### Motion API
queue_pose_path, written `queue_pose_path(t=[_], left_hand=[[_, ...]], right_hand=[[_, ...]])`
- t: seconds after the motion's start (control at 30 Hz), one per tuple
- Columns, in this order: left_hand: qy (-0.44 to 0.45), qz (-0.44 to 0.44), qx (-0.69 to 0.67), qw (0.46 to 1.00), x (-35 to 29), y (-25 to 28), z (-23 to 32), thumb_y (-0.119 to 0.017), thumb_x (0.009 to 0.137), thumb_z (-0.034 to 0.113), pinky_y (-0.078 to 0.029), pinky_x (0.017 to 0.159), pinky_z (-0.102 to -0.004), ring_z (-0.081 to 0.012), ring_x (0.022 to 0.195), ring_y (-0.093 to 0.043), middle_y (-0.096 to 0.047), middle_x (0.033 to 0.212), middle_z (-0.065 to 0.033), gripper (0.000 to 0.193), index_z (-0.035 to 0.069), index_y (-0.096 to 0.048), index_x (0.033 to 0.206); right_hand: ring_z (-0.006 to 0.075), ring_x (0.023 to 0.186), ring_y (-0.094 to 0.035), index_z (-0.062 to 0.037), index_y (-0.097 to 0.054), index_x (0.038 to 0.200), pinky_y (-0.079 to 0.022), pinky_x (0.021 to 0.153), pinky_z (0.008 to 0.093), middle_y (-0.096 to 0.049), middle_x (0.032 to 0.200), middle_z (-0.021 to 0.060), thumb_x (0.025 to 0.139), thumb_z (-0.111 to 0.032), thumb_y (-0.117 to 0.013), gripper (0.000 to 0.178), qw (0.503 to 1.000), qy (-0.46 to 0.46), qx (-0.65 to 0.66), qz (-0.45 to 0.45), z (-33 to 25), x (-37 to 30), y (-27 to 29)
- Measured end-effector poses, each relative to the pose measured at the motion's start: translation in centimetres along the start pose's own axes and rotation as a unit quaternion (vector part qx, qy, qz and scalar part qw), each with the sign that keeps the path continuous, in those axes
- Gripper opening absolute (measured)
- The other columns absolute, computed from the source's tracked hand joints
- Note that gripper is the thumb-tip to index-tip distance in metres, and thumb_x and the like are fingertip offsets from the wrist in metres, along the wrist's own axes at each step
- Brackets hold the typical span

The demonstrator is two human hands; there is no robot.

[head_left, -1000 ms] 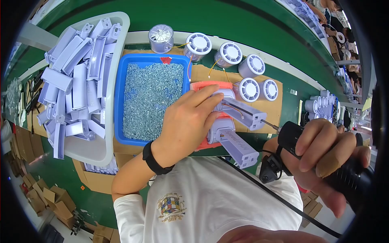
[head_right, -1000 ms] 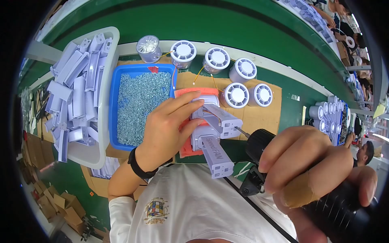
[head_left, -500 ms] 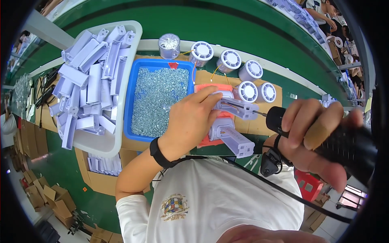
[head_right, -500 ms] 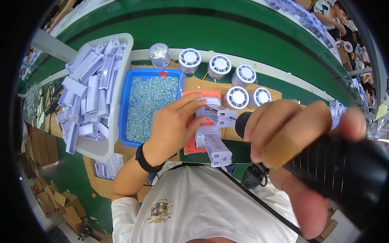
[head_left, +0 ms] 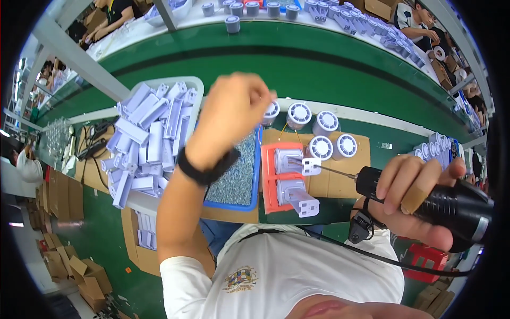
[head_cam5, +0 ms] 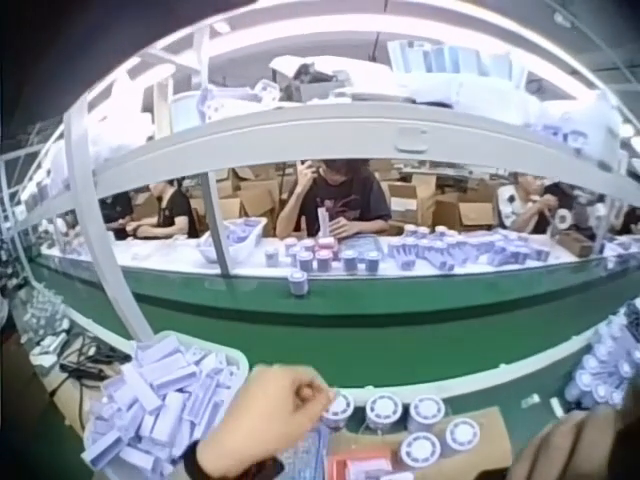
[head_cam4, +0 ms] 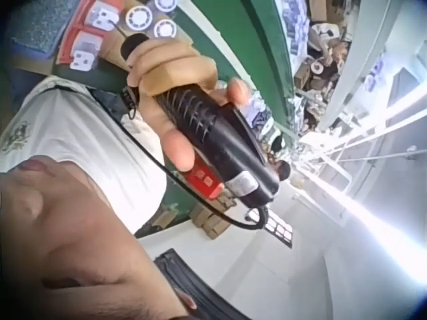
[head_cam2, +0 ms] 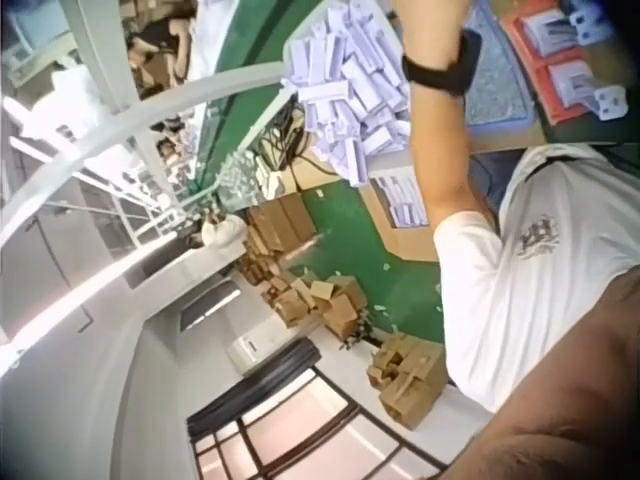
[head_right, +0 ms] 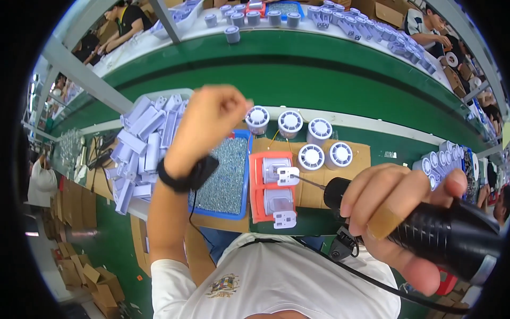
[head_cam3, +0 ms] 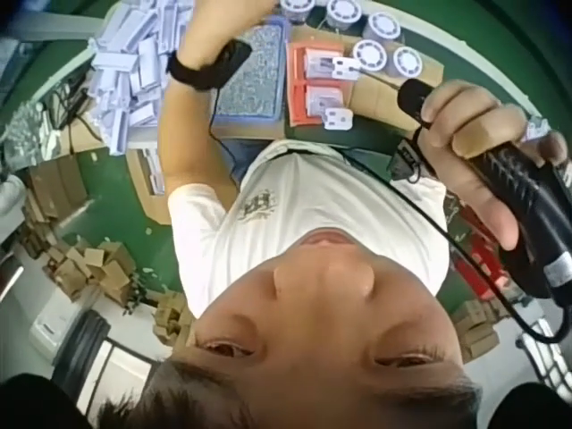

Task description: Assembling plastic and electronic components of a device using an electric screwdriver on a production line.

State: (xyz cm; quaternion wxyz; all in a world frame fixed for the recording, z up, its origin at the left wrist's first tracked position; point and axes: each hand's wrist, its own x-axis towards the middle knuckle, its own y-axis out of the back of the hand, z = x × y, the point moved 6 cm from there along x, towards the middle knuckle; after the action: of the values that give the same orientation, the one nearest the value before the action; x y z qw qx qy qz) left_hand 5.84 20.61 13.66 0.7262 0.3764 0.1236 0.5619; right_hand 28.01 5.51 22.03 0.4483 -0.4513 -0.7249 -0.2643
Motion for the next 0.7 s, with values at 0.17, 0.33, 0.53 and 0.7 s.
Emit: queue_pose_path(t=[0.17,0.33,0.53,0.7], left_hand=[[0.160,0.022,0.104,0.981,16.2,2.3,-10.5,-0.069,0.084,0.032,-0.056,0.077,-0.0424,-0.0338,0.075,-0.072,-0.072,0.072,-0.0160,0.032,0.002,-0.075,0.077],[0.224,0.066,0.263,0.936,23.5,1.3,-18.5,-0.062,0.087,0.035,-0.050,0.101,-0.0447,-0.0368,0.119,-0.063,-0.065,0.126,-0.0236,0.046,0.000,-0.068,0.117],[0.130,-0.046,0.330,0.934,29.7,-4.9,-22.3,-0.073,0.084,0.036,-0.046,0.107,-0.0450,-0.0388,0.121,-0.061,-0.063,0.130,-0.0233,0.056,0.002,-0.062,0.127],[0.061,0.170,0.297,0.938,32.2,-5.7,-29.2,-0.082,0.076,0.032,-0.046,0.107,-0.0452,-0.0398,0.115,-0.063,-0.061,0.129,-0.0240,0.063,0.002,-0.060,0.126]], right_hand=[[0.0197,0.056,-0.059,-0.0064,-0.025,0.149,-0.051,0.053,0.0341,-0.058,0.076,0.0056,0.089,-0.056,-0.069,0.089,0.984,-0.025,0.077,0.156,2.8,-0.7,0.5],[0.0179,0.050,-0.057,-0.0044,-0.028,0.146,-0.050,0.049,0.0314,-0.054,0.068,0.0048,0.093,-0.058,-0.063,0.083,0.979,-0.048,0.093,0.175,3.9,-0.4,1.8],[0.0206,0.048,-0.057,-0.0055,-0.031,0.139,-0.050,0.047,0.0340,-0.054,0.067,0.0061,0.094,-0.063,-0.056,0.077,0.965,-0.078,0.102,0.231,5.2,-1.0,4.1],[0.0206,0.047,-0.056,-0.0058,-0.033,0.135,-0.049,0.046,0.0349,-0.053,0.067,0.0071,0.095,-0.068,-0.050,0.076,0.942,-0.165,0.118,0.266,7.6,-1.2,4.3]])
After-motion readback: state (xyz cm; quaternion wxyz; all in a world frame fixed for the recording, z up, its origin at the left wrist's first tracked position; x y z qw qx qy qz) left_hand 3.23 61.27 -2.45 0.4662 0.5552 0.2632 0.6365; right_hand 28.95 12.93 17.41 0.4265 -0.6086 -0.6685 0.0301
